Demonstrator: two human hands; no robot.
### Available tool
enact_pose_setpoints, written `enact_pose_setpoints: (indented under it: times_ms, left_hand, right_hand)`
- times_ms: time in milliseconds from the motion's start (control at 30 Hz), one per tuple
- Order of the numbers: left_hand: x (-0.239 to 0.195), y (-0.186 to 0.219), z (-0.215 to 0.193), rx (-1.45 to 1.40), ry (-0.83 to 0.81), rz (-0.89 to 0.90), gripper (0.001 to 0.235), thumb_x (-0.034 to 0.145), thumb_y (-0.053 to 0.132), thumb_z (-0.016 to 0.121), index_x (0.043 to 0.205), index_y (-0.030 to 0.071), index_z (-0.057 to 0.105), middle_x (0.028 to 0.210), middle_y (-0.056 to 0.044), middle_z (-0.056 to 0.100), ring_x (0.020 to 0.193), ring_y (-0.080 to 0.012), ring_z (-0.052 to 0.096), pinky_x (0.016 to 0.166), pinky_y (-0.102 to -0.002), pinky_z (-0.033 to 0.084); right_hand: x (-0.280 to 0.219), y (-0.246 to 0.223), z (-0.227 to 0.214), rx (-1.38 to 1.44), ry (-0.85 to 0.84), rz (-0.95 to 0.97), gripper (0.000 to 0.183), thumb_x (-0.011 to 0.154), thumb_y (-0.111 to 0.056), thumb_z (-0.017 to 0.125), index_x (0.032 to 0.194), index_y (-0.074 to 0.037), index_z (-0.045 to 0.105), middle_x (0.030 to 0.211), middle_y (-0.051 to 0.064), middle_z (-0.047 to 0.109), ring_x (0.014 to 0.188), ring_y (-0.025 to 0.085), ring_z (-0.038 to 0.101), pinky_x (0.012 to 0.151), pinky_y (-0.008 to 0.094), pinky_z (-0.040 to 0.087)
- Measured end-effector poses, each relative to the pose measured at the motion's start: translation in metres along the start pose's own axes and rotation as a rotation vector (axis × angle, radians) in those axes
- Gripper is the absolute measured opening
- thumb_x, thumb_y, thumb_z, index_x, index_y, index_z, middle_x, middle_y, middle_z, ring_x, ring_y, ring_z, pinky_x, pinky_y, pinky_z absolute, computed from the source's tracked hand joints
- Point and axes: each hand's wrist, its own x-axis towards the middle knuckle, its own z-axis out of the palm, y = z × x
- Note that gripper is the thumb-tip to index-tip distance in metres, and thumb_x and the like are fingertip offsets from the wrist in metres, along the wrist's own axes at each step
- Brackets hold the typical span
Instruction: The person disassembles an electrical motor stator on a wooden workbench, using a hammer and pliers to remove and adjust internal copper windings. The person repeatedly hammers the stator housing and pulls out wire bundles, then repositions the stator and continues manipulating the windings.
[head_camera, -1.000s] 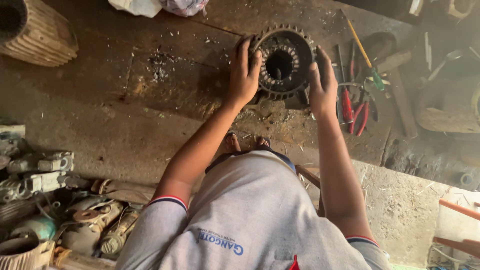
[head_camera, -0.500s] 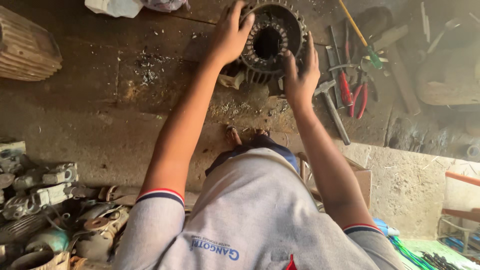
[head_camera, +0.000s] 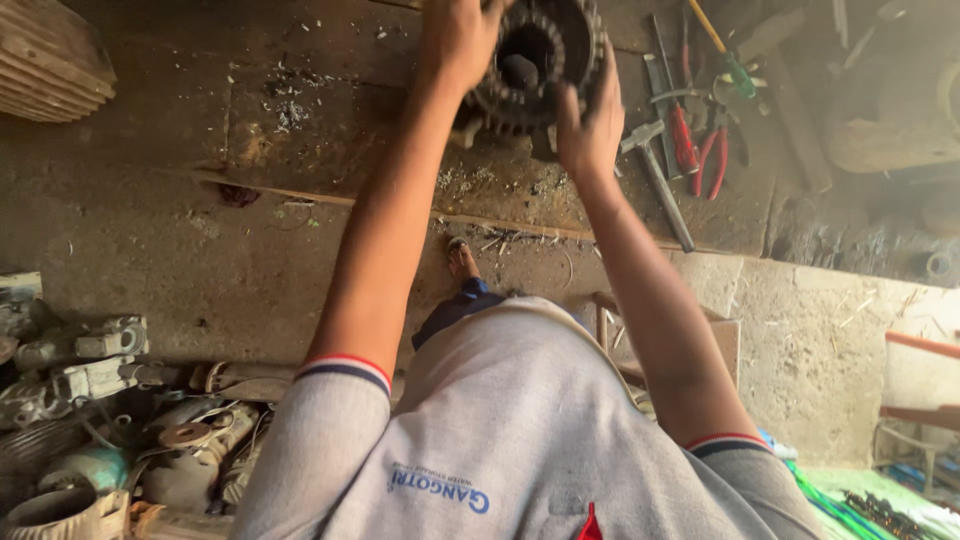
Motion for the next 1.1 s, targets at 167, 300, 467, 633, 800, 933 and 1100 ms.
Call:
enact_pose_setpoints:
  times_ms: [167,300,467,633,800,933,1100]
  left_hand:
    - [-0.044,0.054,-0.030,-0.005,0.151,0.037,0.035,0.102,0.031,0.073,0.127,0.007,0.066,0.112,-0.012,0.077,0.103,-0.0307,0.076,0.086,-0.040,0.064]
    - [-0.063,0.073,-0.051,0.022,0.140,0.018,0.041,0.104,0.033,0.073,0.134,0.007,0.063,0.124,-0.014,0.074,0.116,-0.0335,0.071,0.098,-0.042,0.061]
    - [-0.090,0.080,-0.054,0.093,0.182,0.039,0.044,0.104,0.036,0.074,0.138,0.010,0.061,0.129,-0.012,0.072,0.123,-0.0319,0.068,0.104,-0.042,0.059]
    - [-0.127,0.087,-0.071,0.018,0.221,0.091,0.044,0.106,0.040,0.071,0.140,0.015,0.061,0.135,-0.006,0.071,0.129,-0.0262,0.066,0.114,-0.044,0.055]
    - [-0.170,0.121,-0.090,0.054,0.157,0.046,0.050,0.109,0.047,0.057,0.146,0.013,0.057,0.149,-0.006,0.061,0.140,-0.0280,0.056,0.121,-0.048,0.044]
    - [-0.205,0.127,-0.099,0.060,0.164,0.074,0.058,0.107,0.055,0.048,0.149,0.015,0.055,0.151,-0.006,0.058,0.138,-0.0272,0.055,0.119,-0.047,0.042]
    - [-0.222,0.124,-0.082,0.118,0.225,0.094,0.063,0.108,0.063,0.042,0.145,0.014,0.056,0.147,-0.010,0.060,0.129,-0.0245,0.057,0.111,-0.044,0.043]
  right_hand:
    - [-0.045,-0.006,-0.019,0.175,-0.034,-0.037,0.071,0.105,-0.017,0.062,0.165,-0.007,0.025,0.160,0.026,0.049,0.148,0.040,0.053,0.125,0.047,0.044]
    - [-0.062,-0.013,-0.019,0.154,-0.033,-0.049,0.072,0.108,-0.021,0.063,0.166,-0.007,0.024,0.164,0.026,0.043,0.153,0.041,0.048,0.128,0.048,0.041]
    - [-0.084,-0.014,-0.032,0.295,-0.128,0.014,0.075,0.111,-0.040,0.060,0.166,-0.007,0.021,0.168,0.024,0.034,0.157,0.041,0.039,0.129,0.051,0.037]
    - [-0.087,-0.021,-0.045,0.520,-0.174,0.089,0.075,0.112,-0.060,0.030,0.166,-0.008,0.029,0.171,0.017,0.033,0.161,0.032,0.032,0.134,0.047,0.028]
    - [-0.095,-0.053,-0.024,0.379,0.013,0.105,0.062,0.116,-0.047,0.028,0.155,-0.005,0.051,0.165,0.015,0.048,0.157,0.032,0.045,0.133,0.046,0.035]
    - [-0.122,-0.057,-0.019,0.276,0.050,-0.022,0.058,0.117,-0.040,0.026,0.151,-0.003,0.054,0.162,0.017,0.049,0.157,0.035,0.042,0.132,0.046,0.034]
    - [-0.123,-0.041,-0.025,0.388,0.038,-0.123,0.058,0.117,-0.040,0.026,0.151,-0.002,0.054,0.161,0.018,0.048,0.158,0.038,0.038,0.133,0.050,0.033]
